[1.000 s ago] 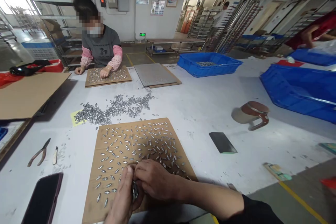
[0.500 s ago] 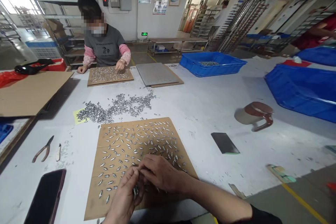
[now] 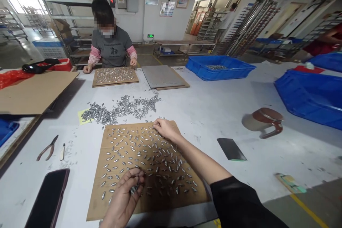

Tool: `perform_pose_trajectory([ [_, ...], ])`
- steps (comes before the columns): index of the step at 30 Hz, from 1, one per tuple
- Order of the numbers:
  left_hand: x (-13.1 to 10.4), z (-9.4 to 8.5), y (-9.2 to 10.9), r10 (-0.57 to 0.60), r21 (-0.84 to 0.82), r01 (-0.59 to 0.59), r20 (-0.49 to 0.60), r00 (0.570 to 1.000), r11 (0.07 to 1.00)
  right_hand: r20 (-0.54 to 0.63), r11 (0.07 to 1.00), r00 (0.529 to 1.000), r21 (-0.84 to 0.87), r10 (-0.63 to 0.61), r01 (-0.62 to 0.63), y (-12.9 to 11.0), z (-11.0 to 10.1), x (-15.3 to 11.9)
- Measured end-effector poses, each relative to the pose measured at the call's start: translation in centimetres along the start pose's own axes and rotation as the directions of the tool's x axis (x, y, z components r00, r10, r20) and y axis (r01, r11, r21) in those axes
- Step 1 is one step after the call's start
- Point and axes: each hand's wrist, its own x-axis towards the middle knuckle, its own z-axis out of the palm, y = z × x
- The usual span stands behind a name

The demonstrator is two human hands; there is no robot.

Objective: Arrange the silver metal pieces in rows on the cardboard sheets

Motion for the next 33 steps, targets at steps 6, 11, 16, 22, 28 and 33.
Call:
perform_pose_trajectory([
  [6,-0.4,-0.2,0.3,-0.036,0.009,0.037,-0.048,0.998,0.999,0.022,0.992,0.999,-0.117,-0.04,0.042,-1.2,2.8,2.8],
  [11,-0.7,0.3,0.4,-0.07,0.05,0.075,-0.101,0.992,0.996,0.057,0.976,0.998,-0.213,-0.025,0.036,-1.0,3.6,3.5],
  [16,-0.8,1.0,0.8,-0.035,0.086,0.04,-0.066,0.997,0.995,0.06,0.972,0.997,-0.227,-0.054,0.066,-1.5,2.1,2.8],
  [22,-1.0,0.9,0.7,-0.04,0.125,0.041,-0.008,0.999,0.991,0.02,0.926,0.926,0.019,-0.377,0.376,-3.8,1.4,-5.2],
  [28,-1.7,1.5,0.2,-0.027,0.215,0.022,0.021,0.999,0.976,0.212,0.699,0.676,0.367,-0.706,0.615,-5.3,3.0,-14.0],
  [33,-2.7,2.1,-0.3,0.016,0.344,-0.055,0.115,0.993,0.938,0.236,0.757,0.759,0.465,-0.607,0.46,-4.7,2.9,-15.1],
])
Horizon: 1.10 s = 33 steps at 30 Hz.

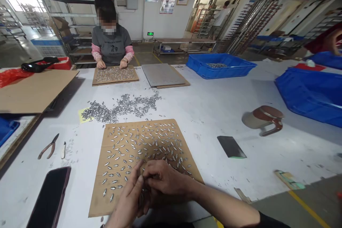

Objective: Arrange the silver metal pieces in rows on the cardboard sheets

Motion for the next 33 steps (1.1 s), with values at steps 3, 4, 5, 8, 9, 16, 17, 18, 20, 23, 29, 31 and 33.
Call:
perform_pose_trajectory([
  [3,0.0,0.2,-0.2,0.013,0.048,-0.017,0.077,0.997,0.999,0.04,0.998,0.997,-0.004,0.067,-0.067,-0.2,0.1,-0.3],
  [4,0.1,0.1,-0.3,0.007,0.04,-0.012,0.108,0.994,0.999,0.059,0.997,0.996,-0.026,0.074,-0.073,-0.2,0.1,-0.3],
  [5,0.3,-0.1,-0.5,0.003,0.013,-0.004,0.13,0.992,1.0,0.07,0.996,0.994,-0.051,0.08,-0.077,-0.1,0.1,-0.2],
  [8,0.8,-1.0,-0.7,-0.04,-0.129,0.05,0.077,0.996,0.99,0.001,0.979,0.99,-0.147,0.142,-0.14,1.0,-1.0,0.5],
  [9,0.9,-1.3,-0.7,-0.064,-0.174,0.07,0.04,0.997,0.982,-0.061,0.962,0.982,-0.199,0.177,-0.186,1.7,-1.7,0.9],
  [16,1.4,-2.2,-1.0,-0.136,-0.27,0.114,-0.064,0.989,0.956,-0.361,0.688,0.888,-0.568,0.285,-0.451,7.4,-5.0,6.0],
  [17,1.5,-2.1,-1.1,-0.133,-0.265,0.107,-0.08,0.988,0.958,-0.361,0.659,0.881,-0.588,0.305,-0.47,7.9,-4.9,6.7],
  [18,1.5,-2.0,-1.2,-0.118,-0.252,0.09,-0.096,0.988,0.963,-0.359,0.633,0.875,-0.605,0.324,-0.482,8.2,-4.7,7.3],
  [20,1.7,-2.0,-1.4,-0.067,-0.208,0.043,-0.107,0.992,0.977,-0.354,0.595,0.864,-0.626,0.359,-0.504,8.6,-4.2,8.3],
  [23,1.8,-2.2,-1.4,-0.013,-0.151,0.0,-0.09,0.996,0.989,-0.354,0.583,0.852,-0.623,0.386,-0.522,8.9,-4.1,8.8],
  [29,1.5,-2.5,-0.7,0.025,-0.165,-0.046,-0.125,0.992,0.985,-0.396,0.812,0.9,-0.456,0.181,-0.364,5.5,-3.7,4.5],
  [31,1.4,-2.4,-0.6,0.019,-0.162,-0.04,-0.132,0.991,0.986,-0.307,0.92,0.947,-0.338,0.092,-0.199,3.4,-2.1,2.0],
  [33,1.4,-2.1,-0.9,0.041,-0.137,-0.056,-0.113,0.993,0.989,-0.222,0.979,0.974,-0.188,0.042,-0.085,1.7,0.1,-0.2],
])
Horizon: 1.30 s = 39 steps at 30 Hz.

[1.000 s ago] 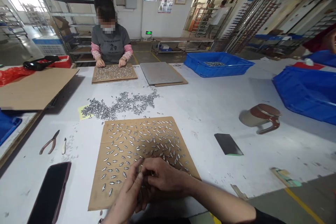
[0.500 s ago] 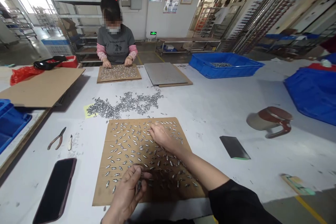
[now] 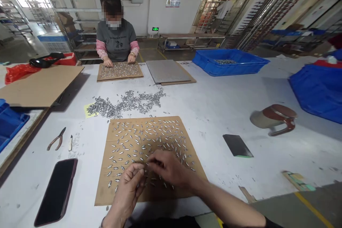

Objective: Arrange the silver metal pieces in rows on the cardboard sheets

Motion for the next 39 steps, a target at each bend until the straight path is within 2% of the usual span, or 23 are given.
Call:
perform_pose_trajectory([
  [4,0.2,0.5,-0.9,0.019,0.018,-0.02,0.058,0.998,1.0,-0.072,0.993,0.996,0.102,-0.061,0.068,-1.7,2.4,-3.2],
  [8,0.2,0.8,-1.0,-0.014,0.019,0.013,0.072,0.997,1.0,-0.072,0.993,0.997,0.117,0.021,-0.013,-0.7,2.0,-2.8],
  [10,0.0,1.0,-0.6,-0.027,0.01,0.027,0.045,0.999,1.0,-0.088,0.996,0.993,0.031,0.085,-0.083,0.4,1.0,-1.5],
  [13,-0.3,1.0,0.2,-0.049,0.006,0.049,0.026,0.998,0.999,-0.124,0.951,0.972,-0.214,0.2,-0.223,2.3,-0.5,0.8],
  [17,-0.5,0.7,0.3,-0.095,-0.005,0.095,0.031,0.995,0.995,-0.02,0.84,0.948,-0.459,0.316,-0.29,4.6,-0.7,3.2],
  [20,-0.4,0.5,0.0,-0.108,-0.028,0.109,0.026,0.994,0.994,-0.006,0.792,0.931,-0.523,0.366,-0.315,5.3,-0.3,3.8],
  [22,-0.4,0.3,-0.2,-0.112,-0.036,0.113,0.035,0.993,0.993,-0.039,0.788,0.925,-0.511,0.379,-0.344,5.2,-0.4,3.7],
  [25,-0.6,0.4,-0.1,-0.116,-0.031,0.117,0.036,0.993,0.993,-0.16,0.828,0.933,-0.429,0.323,-0.361,4.0,-1.2,2.6],
  [27,-0.9,0.6,0.1,-0.115,-0.023,0.116,0.024,0.993,0.993,-0.236,0.885,0.939,-0.336,0.251,-0.321,2.3,-1.5,1.1],
  [28,-1.0,0.8,0.1,-0.109,-0.013,0.109,0.022,0.994,0.994,-0.237,0.919,0.95,-0.287,0.205,-0.27,1.2,-1.4,0.2],
  [29,-1.2,1.0,0.1,-0.1,0.005,0.099,0.029,0.995,0.995,-0.207,0.95,0.967,-0.24,0.15,-0.199,0.1,-1.1,-0.8],
  [31,-1.5,1.5,-0.1,-0.091,0.057,0.087,0.061,0.994,0.995,-0.029,0.985,0.999,-0.171,-0.02,0.015,-2.1,0.1,-2.7],
  [33,-1.8,1.8,-0.3,-0.099,0.117,0.087,0.095,0.991,0.989,0.066,0.97,0.991,-0.207,-0.119,0.13,-3.7,1.7,-4.2],
  [36,-2.1,1.8,-0.7,-0.086,0.195,0.064,0.105,0.991,0.979,0.097,0.953,0.99,-0.274,-0.103,0.126,-4.6,3.4,-5.2],
  [39,-2.2,1.5,-0.6,-0.029,0.259,0.007,0.08,0.996,0.966,0.091,0.976,0.993,-0.197,-0.071,0.088,-4.3,4.0,-5.2],
])
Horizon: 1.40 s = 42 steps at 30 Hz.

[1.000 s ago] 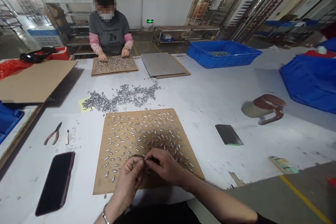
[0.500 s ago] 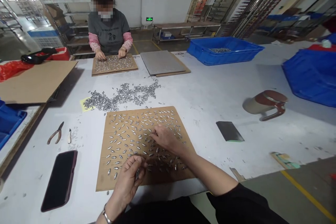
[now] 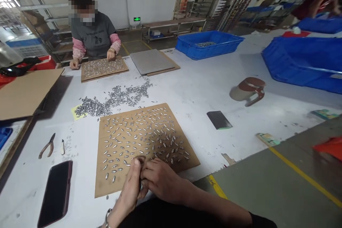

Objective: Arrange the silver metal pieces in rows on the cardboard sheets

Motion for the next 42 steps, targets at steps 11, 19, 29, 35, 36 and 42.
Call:
perform_pose_trajectory([
  [11,-0.6,-0.6,-0.8,-0.142,-0.232,0.136,-0.009,0.99,0.963,-0.174,0.95,0.974,0.3,0.144,-0.087,-0.5,1.3,-0.2],
  [19,0.1,-1.5,-0.2,-0.164,-0.464,0.159,0.029,0.986,0.871,-0.315,0.918,0.869,0.239,0.383,-0.318,5.6,-4.0,2.2],
  [29,0.8,-1.9,-0.7,-0.117,-0.458,0.121,0.037,0.992,0.881,-0.172,0.874,0.881,-0.141,0.441,-0.466,11.0,-4.0,10.1],
  [35,1.1,-2.4,-0.7,-0.119,-0.449,0.119,0.029,0.993,0.886,-0.133,0.836,0.868,-0.234,0.478,-0.496,11.3,-2.9,11.1],
  [36,1.2,-2.4,-0.7,-0.118,-0.446,0.119,0.03,0.993,0.887,-0.123,0.83,0.866,-0.248,0.484,-0.499,11.3,-3.0,11.1],
  [42,1.2,-2.8,-0.6,-0.116,-0.443,0.121,0.038,0.993,0.889,-0.245,0.838,0.856,-0.208,0.455,-0.504,11.9,-6.7,9.5],
])
